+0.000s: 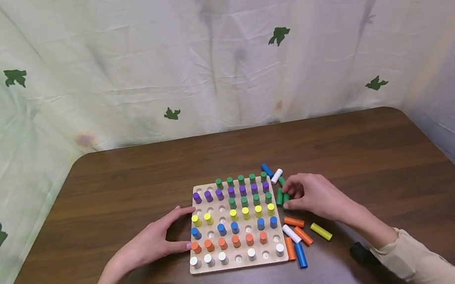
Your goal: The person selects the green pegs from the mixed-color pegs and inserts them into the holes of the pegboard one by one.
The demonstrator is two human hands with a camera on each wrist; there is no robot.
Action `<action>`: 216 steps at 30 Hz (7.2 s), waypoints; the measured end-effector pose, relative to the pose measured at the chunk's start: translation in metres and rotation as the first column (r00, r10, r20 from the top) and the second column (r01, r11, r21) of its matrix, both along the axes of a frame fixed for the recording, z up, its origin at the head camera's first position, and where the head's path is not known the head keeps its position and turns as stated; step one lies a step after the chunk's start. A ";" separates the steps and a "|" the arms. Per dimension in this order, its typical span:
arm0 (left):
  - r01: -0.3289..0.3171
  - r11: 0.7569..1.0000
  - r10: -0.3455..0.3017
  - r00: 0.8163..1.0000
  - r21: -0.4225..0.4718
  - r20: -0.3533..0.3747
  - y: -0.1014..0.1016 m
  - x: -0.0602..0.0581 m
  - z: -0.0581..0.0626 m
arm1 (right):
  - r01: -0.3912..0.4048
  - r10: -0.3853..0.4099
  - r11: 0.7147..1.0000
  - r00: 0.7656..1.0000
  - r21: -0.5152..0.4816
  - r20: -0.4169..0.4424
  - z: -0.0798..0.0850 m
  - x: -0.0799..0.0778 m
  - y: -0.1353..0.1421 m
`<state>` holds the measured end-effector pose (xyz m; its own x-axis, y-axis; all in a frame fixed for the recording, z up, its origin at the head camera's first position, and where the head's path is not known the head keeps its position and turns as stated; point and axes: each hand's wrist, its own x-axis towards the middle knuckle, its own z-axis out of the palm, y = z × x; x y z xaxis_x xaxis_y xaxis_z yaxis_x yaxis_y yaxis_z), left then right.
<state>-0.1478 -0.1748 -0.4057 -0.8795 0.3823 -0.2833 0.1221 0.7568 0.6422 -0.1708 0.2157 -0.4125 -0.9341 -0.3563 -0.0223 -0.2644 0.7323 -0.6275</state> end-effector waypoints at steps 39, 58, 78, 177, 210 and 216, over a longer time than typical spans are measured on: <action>0.010 1.000 -0.010 1.000 0.000 0.001 0.000 -0.001 0.001 | -0.031 0.033 0.999 0.996 -0.031 0.088 0.000 0.010 0.000; 0.012 1.000 -0.012 1.000 -0.004 -0.005 0.000 0.001 0.000 | -0.022 0.028 0.996 0.997 -0.081 0.079 0.004 0.010 0.001; 0.010 1.000 -0.010 1.000 -0.004 -0.015 0.000 0.001 0.002 | -0.028 0.018 0.992 0.997 -0.122 -0.079 0.021 0.011 -0.010; 0.015 1.000 -0.015 1.000 0.017 -0.001 0.000 -0.001 0.001 | -0.454 0.450 0.888 0.890 -0.069 -0.072 0.035 -0.043 -0.115; 0.015 1.000 -0.016 1.000 0.027 0.004 -0.001 0.000 0.001 | -0.468 0.466 0.883 0.882 -0.024 -0.069 0.031 -0.046 -0.116; 0.010 1.000 -0.011 1.000 0.027 0.006 -0.001 0.000 0.001 | -0.458 0.454 0.888 0.887 -0.034 -0.078 0.032 -0.044 -0.114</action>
<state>-0.1482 -0.1758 -0.4048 -0.8737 0.3990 -0.2782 0.1259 0.7380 0.6630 -0.2150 0.1014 -0.3805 -0.6670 -0.7423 0.0633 -0.6038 0.4889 -0.6296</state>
